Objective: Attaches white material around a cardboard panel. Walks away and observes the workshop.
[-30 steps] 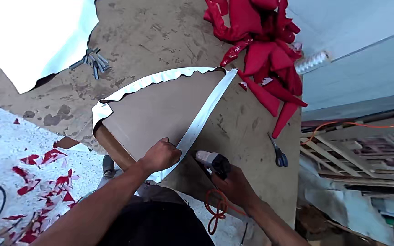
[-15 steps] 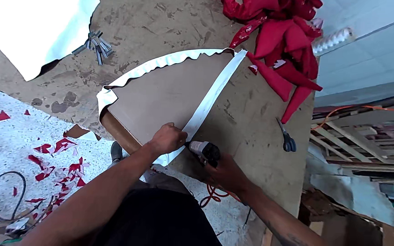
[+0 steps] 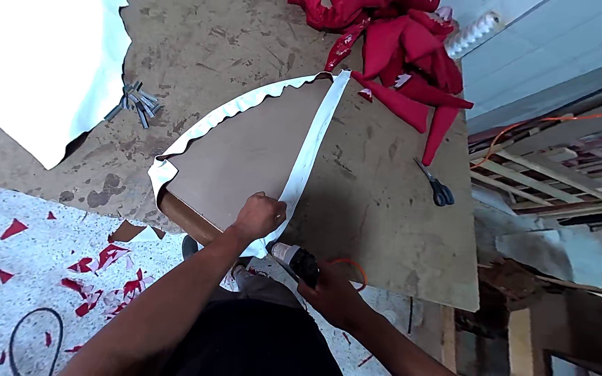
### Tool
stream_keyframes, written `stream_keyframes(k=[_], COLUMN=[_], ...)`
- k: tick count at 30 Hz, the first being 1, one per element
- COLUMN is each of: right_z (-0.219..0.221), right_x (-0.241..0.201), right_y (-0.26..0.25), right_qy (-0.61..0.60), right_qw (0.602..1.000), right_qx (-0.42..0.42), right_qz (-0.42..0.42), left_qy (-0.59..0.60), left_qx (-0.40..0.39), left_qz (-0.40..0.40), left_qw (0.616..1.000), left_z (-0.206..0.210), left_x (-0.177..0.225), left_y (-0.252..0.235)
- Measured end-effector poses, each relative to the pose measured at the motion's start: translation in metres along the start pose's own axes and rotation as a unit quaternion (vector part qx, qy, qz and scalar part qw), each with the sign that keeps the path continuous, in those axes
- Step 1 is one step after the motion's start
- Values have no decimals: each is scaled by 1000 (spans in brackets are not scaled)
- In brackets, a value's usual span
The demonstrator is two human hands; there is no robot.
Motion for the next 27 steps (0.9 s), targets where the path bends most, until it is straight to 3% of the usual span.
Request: stream_keyframes(k=[6, 10, 13, 16, 18, 22, 24, 27], right_z=[2, -54, -105, -125, -113, -64, -52, -102], right_x=[-2, 26, 87, 157, 173, 143, 105, 4], right_y=[13, 36, 30, 12, -7, -3, -9, -30], right_qy=[-1, 18, 126, 154, 122, -84, -235, -316], right_qw=[999, 986, 959, 944, 951, 952, 918, 874], right_qx=[16, 162, 234, 271, 270, 294, 321, 354], right_qz=[35, 47, 96, 111, 83, 28, -1, -107], left_qy=[25, 106, -31, -125, -146, -53, 14, 142], left_qx=[-20, -51, -51, -112, -98, -90, -9, 162], left_qz=[-29, -107, -33, 14, 64, 165, 191, 99], left_qw=[999, 987, 998, 986, 982, 981, 981, 971], left_z=[-4, -61, -100, -77, -69, -85, -123, -218], left_x=[-3, -10, -11, -17, -21, 34, 97, 183], left_y=[-5, 16, 84, 137, 132, 91, 43, -43])
Point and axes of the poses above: each hand's wrist, its own y-axis away from the middle knuckle, its own z-axis out of the palm, x = y × z, the point moved 7 cm from there along -y, towards the middle knuckle, and after that the axes turned 7 degrees about x, right-handed, at the moved point
